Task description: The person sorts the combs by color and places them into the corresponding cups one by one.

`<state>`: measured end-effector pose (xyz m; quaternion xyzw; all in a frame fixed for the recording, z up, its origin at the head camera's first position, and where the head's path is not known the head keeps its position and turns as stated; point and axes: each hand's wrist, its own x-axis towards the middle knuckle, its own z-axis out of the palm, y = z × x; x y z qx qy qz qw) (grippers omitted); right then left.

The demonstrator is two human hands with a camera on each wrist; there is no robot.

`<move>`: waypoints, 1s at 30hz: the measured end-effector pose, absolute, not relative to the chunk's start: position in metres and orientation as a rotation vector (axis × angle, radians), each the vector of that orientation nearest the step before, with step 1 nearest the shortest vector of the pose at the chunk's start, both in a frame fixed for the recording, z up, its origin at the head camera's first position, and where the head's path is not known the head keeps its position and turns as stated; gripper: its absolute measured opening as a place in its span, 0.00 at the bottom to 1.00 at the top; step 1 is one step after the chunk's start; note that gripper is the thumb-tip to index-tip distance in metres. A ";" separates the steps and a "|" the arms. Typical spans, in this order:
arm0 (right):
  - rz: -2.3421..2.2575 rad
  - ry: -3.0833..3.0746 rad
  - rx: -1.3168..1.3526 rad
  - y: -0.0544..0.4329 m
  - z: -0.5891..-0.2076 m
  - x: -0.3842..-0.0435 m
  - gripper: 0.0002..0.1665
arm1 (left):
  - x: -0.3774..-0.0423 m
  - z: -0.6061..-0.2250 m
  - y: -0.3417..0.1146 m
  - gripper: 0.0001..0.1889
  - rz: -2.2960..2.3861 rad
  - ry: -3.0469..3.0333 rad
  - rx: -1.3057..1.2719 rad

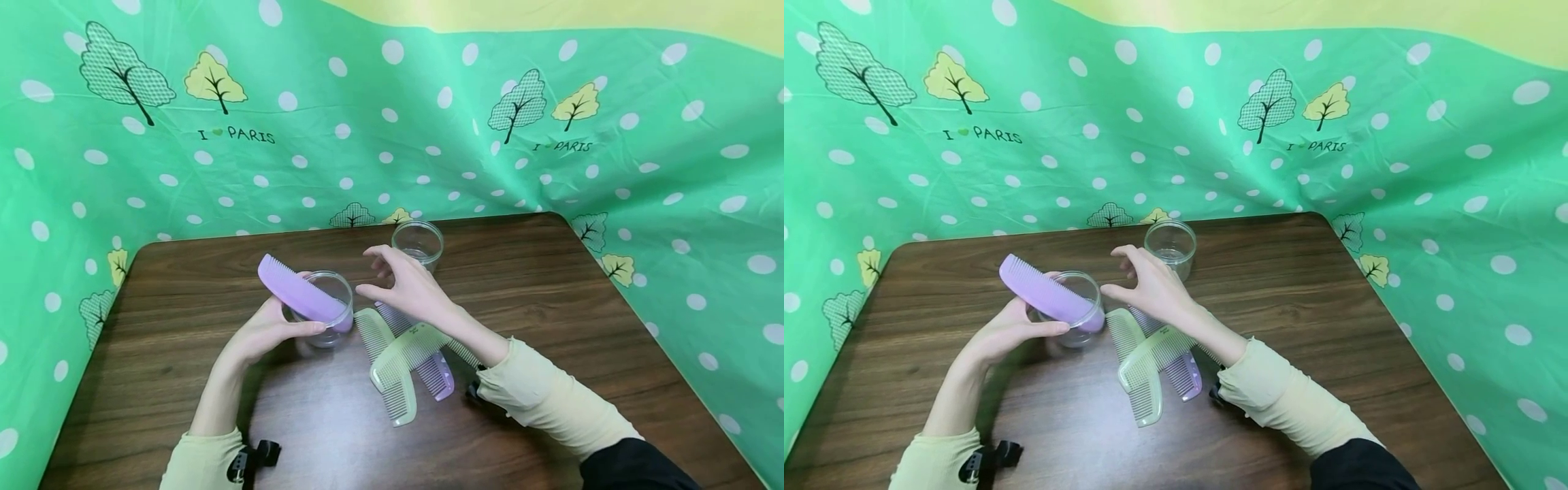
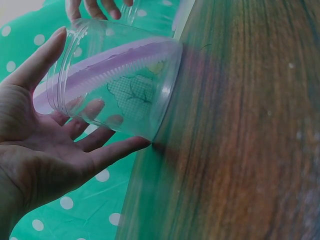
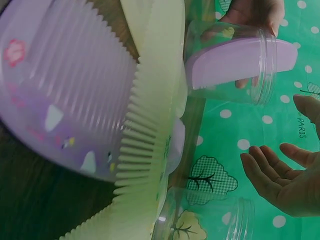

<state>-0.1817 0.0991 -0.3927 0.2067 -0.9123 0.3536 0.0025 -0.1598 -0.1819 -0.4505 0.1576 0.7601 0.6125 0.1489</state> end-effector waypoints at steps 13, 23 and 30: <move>0.996 -2.936 0.655 0.113 -0.407 -0.181 0.36 | -0.160 -0.451 -0.182 0.48 1.769 2.179 0.454; 0.875 -3.066 0.607 0.119 -0.408 -0.180 0.37 | -0.159 -0.451 -0.182 0.49 1.751 2.203 0.442; 0.741 -3.138 0.613 0.123 -0.412 -0.178 0.39 | -0.159 -0.451 -0.182 0.48 1.755 2.200 0.442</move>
